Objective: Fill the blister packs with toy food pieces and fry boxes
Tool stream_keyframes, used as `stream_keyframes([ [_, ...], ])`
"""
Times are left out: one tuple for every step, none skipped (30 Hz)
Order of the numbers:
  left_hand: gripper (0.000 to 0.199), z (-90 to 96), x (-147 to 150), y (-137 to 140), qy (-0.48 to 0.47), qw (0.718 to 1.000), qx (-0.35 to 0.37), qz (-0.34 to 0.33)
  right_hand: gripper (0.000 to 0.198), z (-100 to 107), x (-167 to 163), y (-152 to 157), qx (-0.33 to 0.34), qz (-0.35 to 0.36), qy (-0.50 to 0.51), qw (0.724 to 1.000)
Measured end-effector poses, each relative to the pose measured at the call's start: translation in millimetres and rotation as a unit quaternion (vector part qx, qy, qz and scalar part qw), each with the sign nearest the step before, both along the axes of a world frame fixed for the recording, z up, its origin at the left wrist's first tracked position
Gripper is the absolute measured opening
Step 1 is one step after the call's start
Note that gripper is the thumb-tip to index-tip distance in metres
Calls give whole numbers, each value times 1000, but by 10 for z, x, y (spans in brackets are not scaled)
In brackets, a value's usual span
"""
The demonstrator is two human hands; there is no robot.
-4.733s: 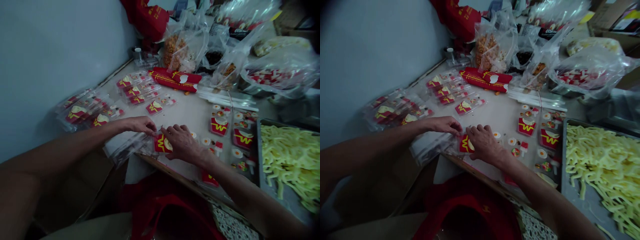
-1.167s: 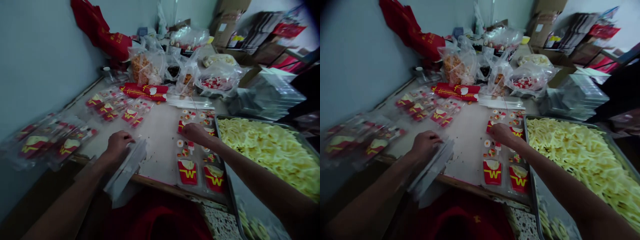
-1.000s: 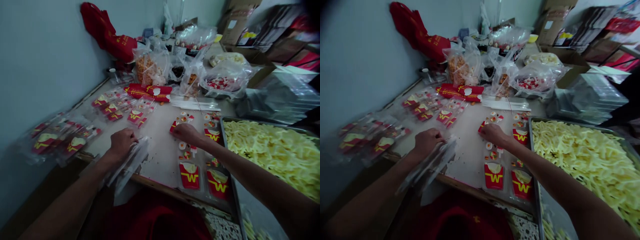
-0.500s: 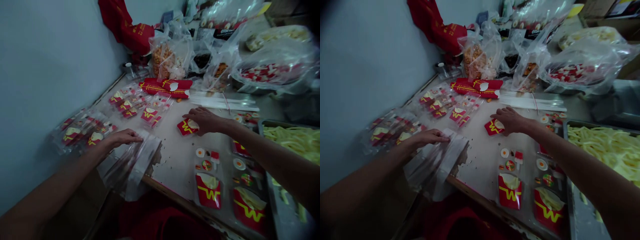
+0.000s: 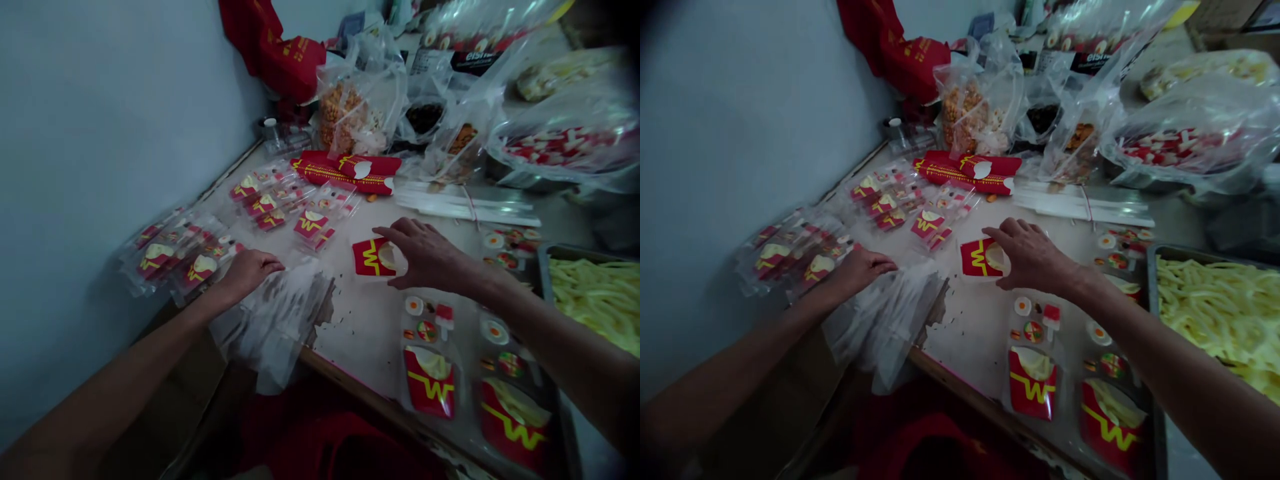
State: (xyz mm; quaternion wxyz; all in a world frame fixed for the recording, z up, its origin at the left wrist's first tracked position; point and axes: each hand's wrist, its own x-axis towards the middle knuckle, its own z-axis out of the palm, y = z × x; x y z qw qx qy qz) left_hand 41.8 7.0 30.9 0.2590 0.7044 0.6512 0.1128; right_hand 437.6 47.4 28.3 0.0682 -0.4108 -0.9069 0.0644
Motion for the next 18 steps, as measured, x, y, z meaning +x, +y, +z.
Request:
stream_keyframes([
  [26, 40, -23, -12, 20, 1000, 18, -10, 106, 34, -26, -40, 1, 0, -1, 1000],
  [26, 75, -43, -17, 23, 1000, 19, -7, 105, 68, -55, -80, 1, 1, -1, 1000],
  [27, 101, -58, -18, 6, 1000, 3, 10, 104, 104, -84, -122, 1, 1, -1, 1000],
  [28, 117, -69, -16, -35, 998, -31, 36, 104, 140, -113, -164, 1, 0, 0, 1000],
  [30, 124, -74, -13, -92, 991, -75, 66, 104, 176, -140, -206, 3, -1, 1, 1000],
  [31, 122, -73, -13, -153, 976, -115, 99, 104, 211, -166, -249, 4, -4, 3, 1000],
  [32, 112, -64, -18, -208, 959, -146, 128, 104, 243, -193, -291, 6, -7, 5, 1000],
  [32, 98, -47, -28, -250, 942, -164, 153, 104, 271, -221, -333, 7, -12, 9, 1000],
  [31, 81, -20, -42, -279, 928, -179, 171, 104, 295, -255, -375, 7, -18, 13, 1000],
  [30, 63, 15, -59, -301, 917, -194, 178, 104, 312, -295, -415, 5, -22, 16, 1000],
  [30, 44, 56, -77, -318, 908, -210, 177, 103, 324, -342, -453, 1, -24, 17, 1000],
  [31, 26, 99, -94, -329, 902, -223, 170, 102, 330, -394, -489, -4, -22, 15, 1000],
  [33, 9, 142, -107, -334, 899, -233, 160, 101, 332, -447, -519, -8, -17, 12, 1000],
  [34, -6, 180, -116, -331, 901, -236, 152, 100, 330, -495, -543, -10, -11, 6, 1000],
  [35, -19, 212, -120, -323, 906, -232, 147, 99, 328, -533, -558, -11, -7, -1, 1000],
  [35, -29, 235, -122, -313, 912, -221, 145, 98, 326, -556, -565, -11, -6, -8, 1000],
  [36, -36, 252, -121, -306, 917, -208, 145, 97, 326, -559, -563, -9, -9, -13, 1000],
  [37, -40, 264, -121, -306, 920, -196, 145, 97, 328, -543, -552, -7, -15, -14, 1000],
])
